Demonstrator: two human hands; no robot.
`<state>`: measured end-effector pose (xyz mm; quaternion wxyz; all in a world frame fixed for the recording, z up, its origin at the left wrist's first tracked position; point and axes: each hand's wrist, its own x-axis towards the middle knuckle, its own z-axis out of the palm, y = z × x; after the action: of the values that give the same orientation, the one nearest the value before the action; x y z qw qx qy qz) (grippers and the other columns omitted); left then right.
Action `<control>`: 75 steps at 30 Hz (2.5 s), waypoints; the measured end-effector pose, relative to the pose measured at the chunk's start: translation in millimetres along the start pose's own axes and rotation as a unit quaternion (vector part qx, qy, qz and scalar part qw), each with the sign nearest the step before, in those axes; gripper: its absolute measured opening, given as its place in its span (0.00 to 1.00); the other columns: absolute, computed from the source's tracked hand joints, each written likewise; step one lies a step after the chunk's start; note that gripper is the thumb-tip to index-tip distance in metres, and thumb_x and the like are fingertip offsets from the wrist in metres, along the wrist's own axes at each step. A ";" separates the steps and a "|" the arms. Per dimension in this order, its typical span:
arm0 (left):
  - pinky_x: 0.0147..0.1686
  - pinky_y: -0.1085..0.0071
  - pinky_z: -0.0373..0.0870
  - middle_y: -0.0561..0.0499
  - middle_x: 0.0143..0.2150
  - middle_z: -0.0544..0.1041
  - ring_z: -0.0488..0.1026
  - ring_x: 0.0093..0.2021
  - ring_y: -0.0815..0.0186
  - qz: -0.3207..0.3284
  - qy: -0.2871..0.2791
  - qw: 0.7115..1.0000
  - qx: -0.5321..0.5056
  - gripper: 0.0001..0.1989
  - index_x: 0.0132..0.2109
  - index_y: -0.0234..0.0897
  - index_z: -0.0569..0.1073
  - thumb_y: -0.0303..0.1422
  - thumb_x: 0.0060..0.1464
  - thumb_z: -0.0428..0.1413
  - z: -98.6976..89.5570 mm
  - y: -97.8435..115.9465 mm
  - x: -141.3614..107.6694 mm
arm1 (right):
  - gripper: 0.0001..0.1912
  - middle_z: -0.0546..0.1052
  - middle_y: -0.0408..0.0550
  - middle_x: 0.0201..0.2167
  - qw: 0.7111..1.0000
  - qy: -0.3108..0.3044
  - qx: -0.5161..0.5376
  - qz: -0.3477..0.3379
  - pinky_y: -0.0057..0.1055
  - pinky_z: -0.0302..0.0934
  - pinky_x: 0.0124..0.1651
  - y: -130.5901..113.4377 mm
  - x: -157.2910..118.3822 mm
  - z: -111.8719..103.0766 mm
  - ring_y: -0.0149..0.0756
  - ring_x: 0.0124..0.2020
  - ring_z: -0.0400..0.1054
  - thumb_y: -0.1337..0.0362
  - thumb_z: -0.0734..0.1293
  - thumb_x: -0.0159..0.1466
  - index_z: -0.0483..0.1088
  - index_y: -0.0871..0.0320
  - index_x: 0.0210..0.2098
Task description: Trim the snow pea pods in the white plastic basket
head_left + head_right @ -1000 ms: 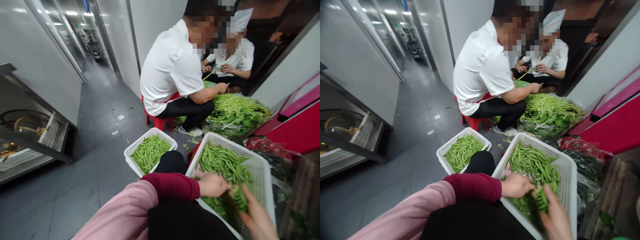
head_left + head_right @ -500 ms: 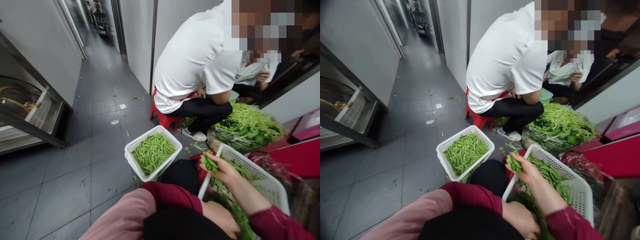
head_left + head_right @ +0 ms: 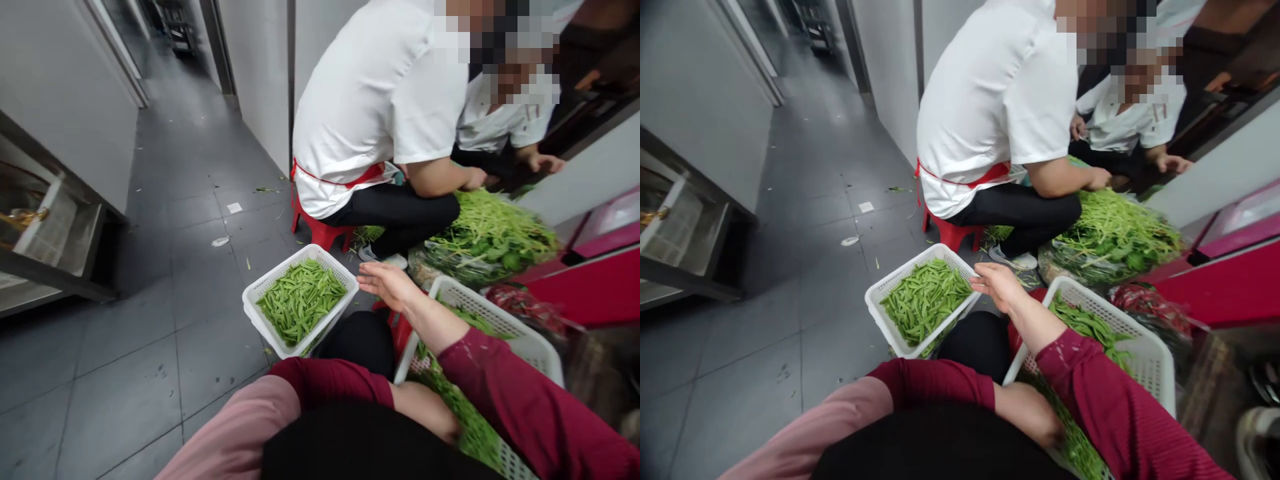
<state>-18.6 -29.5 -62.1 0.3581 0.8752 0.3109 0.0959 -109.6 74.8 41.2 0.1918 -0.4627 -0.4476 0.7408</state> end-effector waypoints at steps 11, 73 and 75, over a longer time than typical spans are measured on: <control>0.37 0.71 0.66 0.44 0.31 0.75 0.72 0.35 0.63 -0.110 -0.047 0.982 0.144 0.09 0.33 0.32 0.73 0.22 0.45 0.49 -44.0 -20.7 10.7 | 0.15 0.54 0.32 0.11 0.953 0.272 0.101 -0.086 0.21 0.33 0.14 86.1 -144.3 -253.8 0.18 0.11 0.41 0.57 0.70 0.45 0.65 0.61 0.25; 0.26 0.74 0.61 0.51 0.28 0.74 0.69 0.27 0.67 -0.146 -0.172 0.957 0.181 0.10 0.32 0.35 0.73 0.35 0.52 0.50 -77.7 58.9 46.3 | 0.14 0.77 0.46 0.33 0.823 0.120 -0.409 -0.374 0.34 0.67 0.38 155.0 -145.8 -253.6 0.43 0.36 0.71 0.51 0.66 0.48 0.75 0.49 0.31; 0.26 0.74 0.61 0.50 0.30 0.74 0.69 0.28 0.66 -0.131 -0.145 0.959 0.204 0.10 0.34 0.36 0.73 0.35 0.53 0.49 -75.6 59.4 46.3 | 0.13 0.77 0.48 0.33 0.793 0.110 -0.444 -0.402 0.36 0.65 0.40 154.1 -145.0 -255.2 0.44 0.37 0.70 0.50 0.65 0.51 0.75 0.48 0.29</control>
<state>16.6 9.1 30.9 0.2225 0.8856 0.3810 -0.1453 201.5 16.5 -57.5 0.2932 -0.3538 -0.8489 0.2612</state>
